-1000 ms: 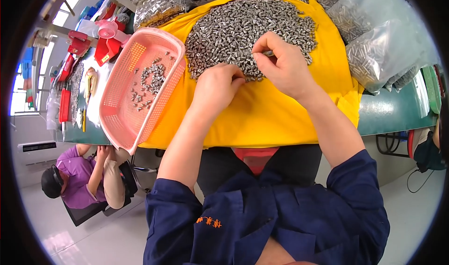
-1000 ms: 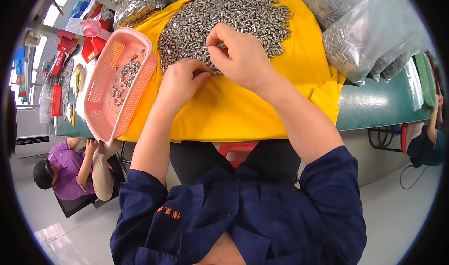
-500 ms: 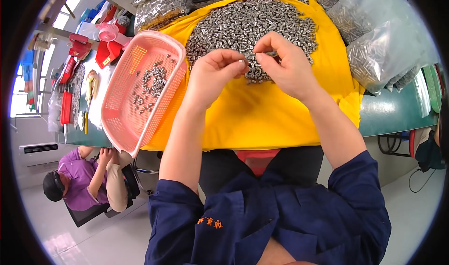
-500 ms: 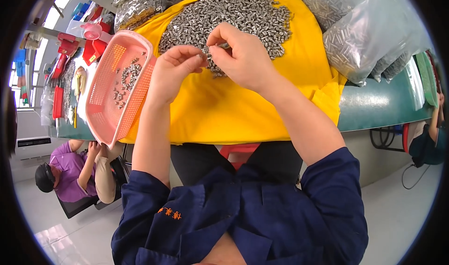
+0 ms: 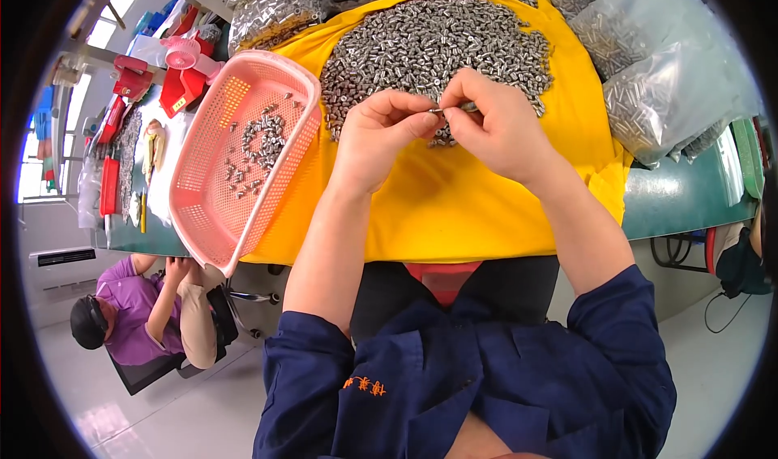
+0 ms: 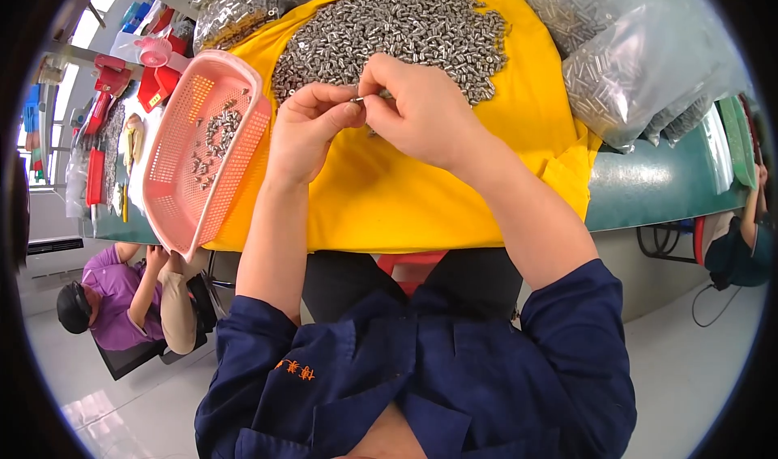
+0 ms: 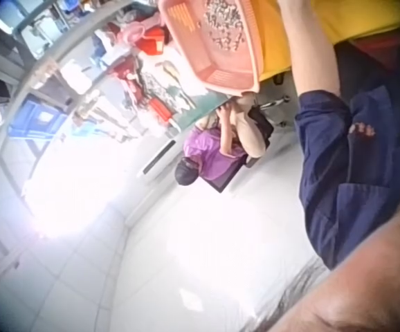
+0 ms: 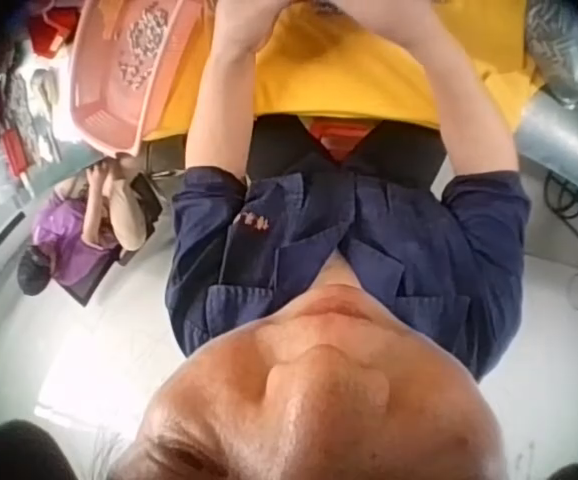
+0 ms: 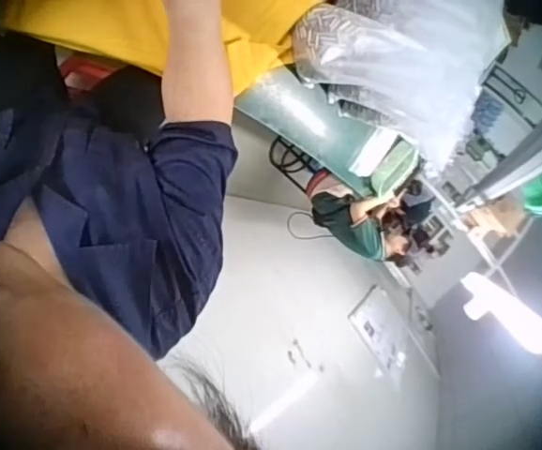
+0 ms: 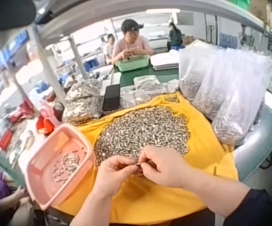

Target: Sorting small metal hardware components from a large pile into a pink basket.

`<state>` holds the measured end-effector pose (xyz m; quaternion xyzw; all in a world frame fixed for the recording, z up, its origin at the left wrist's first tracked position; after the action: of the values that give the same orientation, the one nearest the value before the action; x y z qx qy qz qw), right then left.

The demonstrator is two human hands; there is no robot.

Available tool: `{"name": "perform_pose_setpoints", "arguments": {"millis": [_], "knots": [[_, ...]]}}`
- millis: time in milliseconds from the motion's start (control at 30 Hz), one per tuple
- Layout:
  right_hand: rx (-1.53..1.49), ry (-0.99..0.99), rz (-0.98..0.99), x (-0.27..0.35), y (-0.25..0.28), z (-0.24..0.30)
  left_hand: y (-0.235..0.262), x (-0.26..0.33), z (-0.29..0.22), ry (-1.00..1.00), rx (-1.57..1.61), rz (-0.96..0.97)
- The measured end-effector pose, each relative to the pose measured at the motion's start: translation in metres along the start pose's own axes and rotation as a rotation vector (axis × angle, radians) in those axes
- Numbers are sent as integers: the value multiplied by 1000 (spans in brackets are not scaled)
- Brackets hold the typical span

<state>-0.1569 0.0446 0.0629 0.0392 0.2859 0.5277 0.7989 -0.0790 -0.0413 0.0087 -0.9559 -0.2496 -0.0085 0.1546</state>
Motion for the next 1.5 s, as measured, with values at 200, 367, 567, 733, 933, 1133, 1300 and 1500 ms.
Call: {"name": "perform_pose_setpoints", "arguments": {"millis": [200, 367, 567, 733, 933, 1133, 1300, 1500], "knots": [[346, 228, -29, 2, -6, 14, 1, 4, -5, -44, -147, -77], [451, 297, -13, 3, -9, 12, -5, 3, -9, -62, -461, -130], [263, 82, -83, 1, 6, 3, 15, 3, -12, -74, -588, -271], [174, 74, -83, 1, 2, -2, 19, 0, -2, -32, -213, -143], [77, 71, -100, 0, 3, -2, 7, 0, 9, 82, 126, 11], [47, 29, -72, 1, 1, 0, 3, 1, 8, 108, 63, -40], [99, 60, -82, 1, 2, -1, 14, 0, 11, 88, 61, -87], [-19, 27, -96, 0, 1, -2, 6, 1, 12, 104, 234, 4]]}}
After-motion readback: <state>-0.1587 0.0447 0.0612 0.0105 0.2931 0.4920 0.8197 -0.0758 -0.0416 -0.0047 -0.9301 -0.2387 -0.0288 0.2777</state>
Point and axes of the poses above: each hand's wrist, its own x-axis away from the middle knuckle, its own y-axis out of the back of the hand, z = x × y, the point moved 9 cm from there along -x, towards the middle knuckle, and after that the axes turned 8 degrees about y, right-handed, at the moved point
